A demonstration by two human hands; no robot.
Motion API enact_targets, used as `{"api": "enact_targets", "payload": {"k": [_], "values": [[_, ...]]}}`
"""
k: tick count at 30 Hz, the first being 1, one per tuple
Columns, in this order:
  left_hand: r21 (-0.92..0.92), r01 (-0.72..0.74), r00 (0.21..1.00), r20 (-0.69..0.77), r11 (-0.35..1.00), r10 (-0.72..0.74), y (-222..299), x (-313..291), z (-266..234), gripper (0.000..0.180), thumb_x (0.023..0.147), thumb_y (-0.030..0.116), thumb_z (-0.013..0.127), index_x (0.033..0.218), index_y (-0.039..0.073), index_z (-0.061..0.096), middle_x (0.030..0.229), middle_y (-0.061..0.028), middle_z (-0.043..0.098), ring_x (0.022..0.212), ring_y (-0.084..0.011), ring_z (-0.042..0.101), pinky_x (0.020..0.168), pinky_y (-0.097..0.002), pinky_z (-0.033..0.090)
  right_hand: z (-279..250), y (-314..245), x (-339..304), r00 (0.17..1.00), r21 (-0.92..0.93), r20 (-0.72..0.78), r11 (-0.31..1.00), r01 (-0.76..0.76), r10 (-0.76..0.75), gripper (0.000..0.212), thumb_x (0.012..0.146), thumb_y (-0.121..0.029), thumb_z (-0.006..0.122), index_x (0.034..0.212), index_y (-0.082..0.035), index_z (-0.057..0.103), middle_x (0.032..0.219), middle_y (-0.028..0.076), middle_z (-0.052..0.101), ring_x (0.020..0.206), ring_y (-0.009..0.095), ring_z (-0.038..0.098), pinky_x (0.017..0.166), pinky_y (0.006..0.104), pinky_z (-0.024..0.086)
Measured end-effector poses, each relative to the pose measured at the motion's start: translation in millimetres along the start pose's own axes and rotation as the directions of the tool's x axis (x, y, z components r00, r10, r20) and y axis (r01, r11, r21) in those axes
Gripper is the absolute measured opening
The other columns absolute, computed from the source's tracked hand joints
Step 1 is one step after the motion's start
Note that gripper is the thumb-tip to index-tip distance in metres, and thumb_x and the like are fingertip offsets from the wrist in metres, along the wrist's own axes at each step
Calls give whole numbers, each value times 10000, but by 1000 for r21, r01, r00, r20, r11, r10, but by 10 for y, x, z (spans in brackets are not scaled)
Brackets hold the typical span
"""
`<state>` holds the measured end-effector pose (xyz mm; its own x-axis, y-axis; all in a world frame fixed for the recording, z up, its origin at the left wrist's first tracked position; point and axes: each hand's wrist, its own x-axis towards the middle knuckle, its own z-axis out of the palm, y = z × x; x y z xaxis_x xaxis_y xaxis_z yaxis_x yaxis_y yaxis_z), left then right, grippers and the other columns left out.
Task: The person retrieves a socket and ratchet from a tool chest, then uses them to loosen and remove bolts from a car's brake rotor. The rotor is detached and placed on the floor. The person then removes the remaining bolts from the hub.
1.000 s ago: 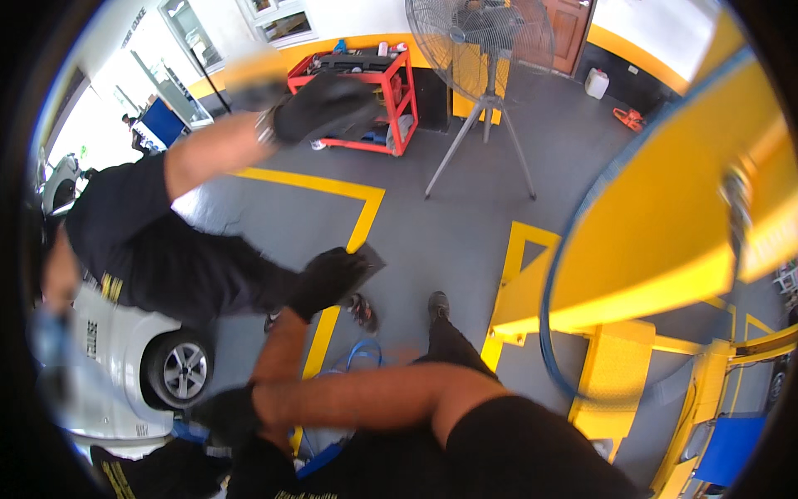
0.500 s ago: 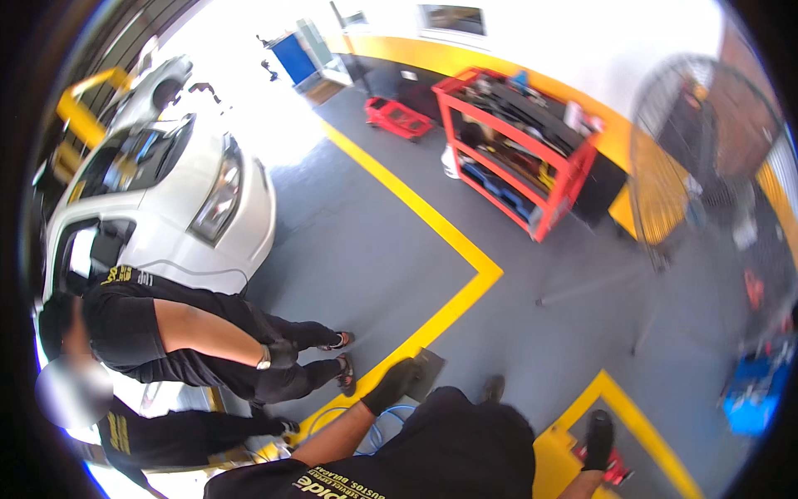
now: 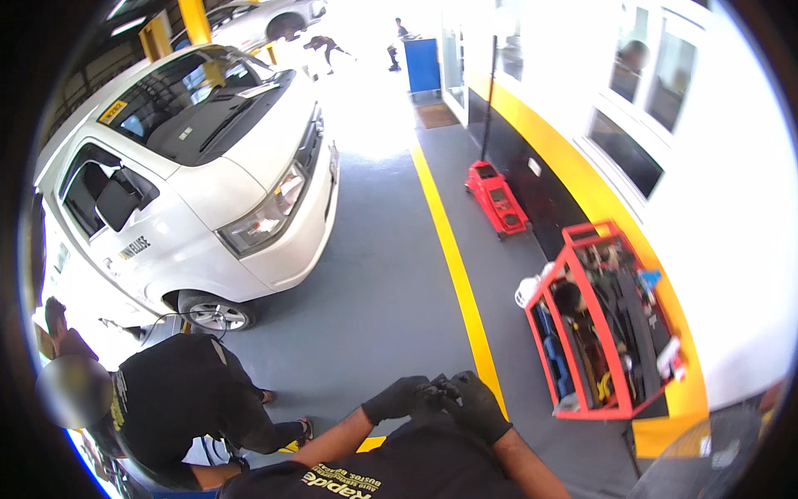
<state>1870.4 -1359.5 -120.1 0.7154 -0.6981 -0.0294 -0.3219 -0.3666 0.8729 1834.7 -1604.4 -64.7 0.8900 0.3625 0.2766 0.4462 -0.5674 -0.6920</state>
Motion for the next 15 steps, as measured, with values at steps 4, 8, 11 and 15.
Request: {"api": "enact_targets", "payload": {"k": [4, 8, 11, 15], "values": [[7, -165, 981, -103, 986, 165, 50, 1303, -1318, 189, 1032, 201, 633, 1105, 40, 701, 999, -143, 659, 929, -334, 663, 825, -412, 535, -532, 462, 1701, 997, 113, -67, 993, 42, -35, 294, 862, -144, 823, 1137, -64, 756, 1081, 141, 705, 1030, 332, 683, 886, 439, 578], [111, 27, 999, -30, 993, -24, -615, 2537, -2452, 199, 1029, 213, 634, 1123, 50, 699, 986, -131, 655, 911, -336, 654, 820, -434, 539, -769, 1537, 3202, 981, -11, -62, 983, 183, -183, 245, 851, -108, 823, 1056, -13, 730, 1065, 142, 714, 1032, 328, 693, 872, 428, 581], [653, -198, 953, -46, 731, 299, -1895, 3341, -3264, 193, 1035, 202, 622, 1146, 65, 700, 986, -112, 661, 928, -353, 649, 832, -437, 547, -829, 2563, 4398, 994, 198, -103, 980, -25, 47, 207, 869, -91, 802, 1035, -1, 718, 1028, 150, 716, 947, 323, 713, 830, 406, 588], [260, 258, 916, -371, 930, -151, -2793, 4223, -4411, 254, 989, 178, 689, 1219, 72, 685, 1134, -108, 718, 1104, -315, 676, 912, -410, 560, -947, 3787, 6183, 994, 186, -100, 982, -35, 54, 183, 903, -107, 790, 1030, 0, 713, 971, 147, 711, 811, 302, 724, 738, 382, 579]]}}
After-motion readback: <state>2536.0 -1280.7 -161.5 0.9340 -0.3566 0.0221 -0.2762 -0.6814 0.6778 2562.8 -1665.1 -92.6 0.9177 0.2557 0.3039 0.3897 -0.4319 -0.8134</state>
